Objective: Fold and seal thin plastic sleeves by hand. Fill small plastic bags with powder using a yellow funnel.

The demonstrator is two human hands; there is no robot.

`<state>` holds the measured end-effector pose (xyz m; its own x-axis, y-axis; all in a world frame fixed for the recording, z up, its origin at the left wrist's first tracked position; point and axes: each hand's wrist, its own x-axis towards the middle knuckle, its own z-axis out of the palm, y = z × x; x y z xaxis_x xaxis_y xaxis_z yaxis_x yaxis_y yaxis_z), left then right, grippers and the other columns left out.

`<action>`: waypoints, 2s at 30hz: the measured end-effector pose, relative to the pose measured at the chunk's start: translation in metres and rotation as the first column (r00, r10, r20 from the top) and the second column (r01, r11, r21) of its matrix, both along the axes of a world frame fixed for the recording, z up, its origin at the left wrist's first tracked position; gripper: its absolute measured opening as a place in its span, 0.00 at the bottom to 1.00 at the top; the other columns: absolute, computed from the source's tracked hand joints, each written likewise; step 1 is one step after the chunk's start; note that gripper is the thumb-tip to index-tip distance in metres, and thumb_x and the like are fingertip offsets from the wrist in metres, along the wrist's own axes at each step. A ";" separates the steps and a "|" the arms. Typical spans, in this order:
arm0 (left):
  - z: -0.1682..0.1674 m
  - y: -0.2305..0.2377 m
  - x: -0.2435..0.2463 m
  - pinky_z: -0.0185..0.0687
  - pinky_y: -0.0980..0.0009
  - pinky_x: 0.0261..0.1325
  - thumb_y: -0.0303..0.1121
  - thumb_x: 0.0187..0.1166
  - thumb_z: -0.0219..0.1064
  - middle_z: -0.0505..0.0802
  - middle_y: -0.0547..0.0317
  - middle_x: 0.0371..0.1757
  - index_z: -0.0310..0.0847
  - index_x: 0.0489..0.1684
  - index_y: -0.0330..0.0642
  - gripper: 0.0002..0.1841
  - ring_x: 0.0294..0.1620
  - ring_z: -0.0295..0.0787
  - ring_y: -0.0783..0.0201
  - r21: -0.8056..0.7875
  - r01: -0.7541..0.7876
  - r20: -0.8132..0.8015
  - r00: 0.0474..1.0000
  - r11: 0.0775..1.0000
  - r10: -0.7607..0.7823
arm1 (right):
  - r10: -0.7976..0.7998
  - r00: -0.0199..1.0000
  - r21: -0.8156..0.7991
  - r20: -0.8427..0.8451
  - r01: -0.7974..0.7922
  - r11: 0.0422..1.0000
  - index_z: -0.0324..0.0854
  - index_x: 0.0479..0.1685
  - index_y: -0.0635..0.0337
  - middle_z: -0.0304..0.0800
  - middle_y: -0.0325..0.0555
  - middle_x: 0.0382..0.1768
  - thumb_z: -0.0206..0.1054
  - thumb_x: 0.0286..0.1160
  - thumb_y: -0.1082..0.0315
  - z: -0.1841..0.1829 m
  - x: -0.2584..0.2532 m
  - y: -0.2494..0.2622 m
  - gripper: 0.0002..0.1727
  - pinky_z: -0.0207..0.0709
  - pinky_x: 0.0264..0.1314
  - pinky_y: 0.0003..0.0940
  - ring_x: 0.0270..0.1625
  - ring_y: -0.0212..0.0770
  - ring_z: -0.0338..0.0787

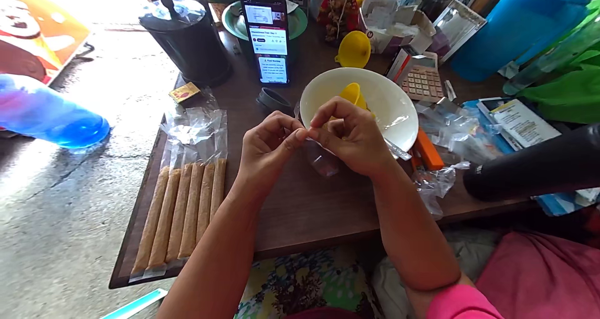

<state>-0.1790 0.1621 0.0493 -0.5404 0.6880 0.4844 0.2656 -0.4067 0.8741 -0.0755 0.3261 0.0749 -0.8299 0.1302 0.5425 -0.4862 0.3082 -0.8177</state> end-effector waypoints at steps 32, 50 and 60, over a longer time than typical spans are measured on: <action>-0.004 0.003 0.000 0.85 0.80 0.50 0.31 0.81 0.69 0.87 0.72 0.43 0.85 0.42 0.49 0.01 0.43 0.85 0.76 0.028 0.026 0.054 0.998 0.999 -0.027 | 0.094 0.995 -0.092 -0.019 -0.095 0.991 0.78 0.45 0.67 0.85 0.37 0.35 0.69 0.75 0.79 0.000 0.001 0.000 0.06 0.67 0.22 0.12 0.21 0.17 0.72; -0.001 0.002 0.001 0.84 0.81 0.49 0.32 0.81 0.69 0.87 0.71 0.43 0.86 0.42 0.49 0.01 0.43 0.85 0.77 0.027 0.046 0.044 0.998 0.999 -0.048 | 0.083 0.996 -0.074 -0.034 -0.085 0.994 0.78 0.45 0.67 0.85 0.37 0.36 0.69 0.74 0.79 0.002 0.002 0.000 0.06 0.68 0.22 0.11 0.22 0.16 0.72; -0.002 0.002 0.000 0.84 0.81 0.49 0.33 0.81 0.70 0.87 0.71 0.43 0.85 0.43 0.50 0.01 0.43 0.85 0.77 0.013 0.032 0.033 0.999 0.999 -0.033 | 0.061 0.998 -0.060 -0.027 -0.063 0.996 0.79 0.45 0.67 0.85 0.38 0.35 0.69 0.74 0.79 0.001 0.001 -0.001 0.06 0.65 0.21 0.12 0.21 0.17 0.69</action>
<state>-0.1786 0.1640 0.0474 -0.5336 0.6996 0.4752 0.2234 -0.4253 0.8770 -0.0741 0.3254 0.0763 -0.8238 0.1122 0.5557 -0.5231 0.2273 -0.8214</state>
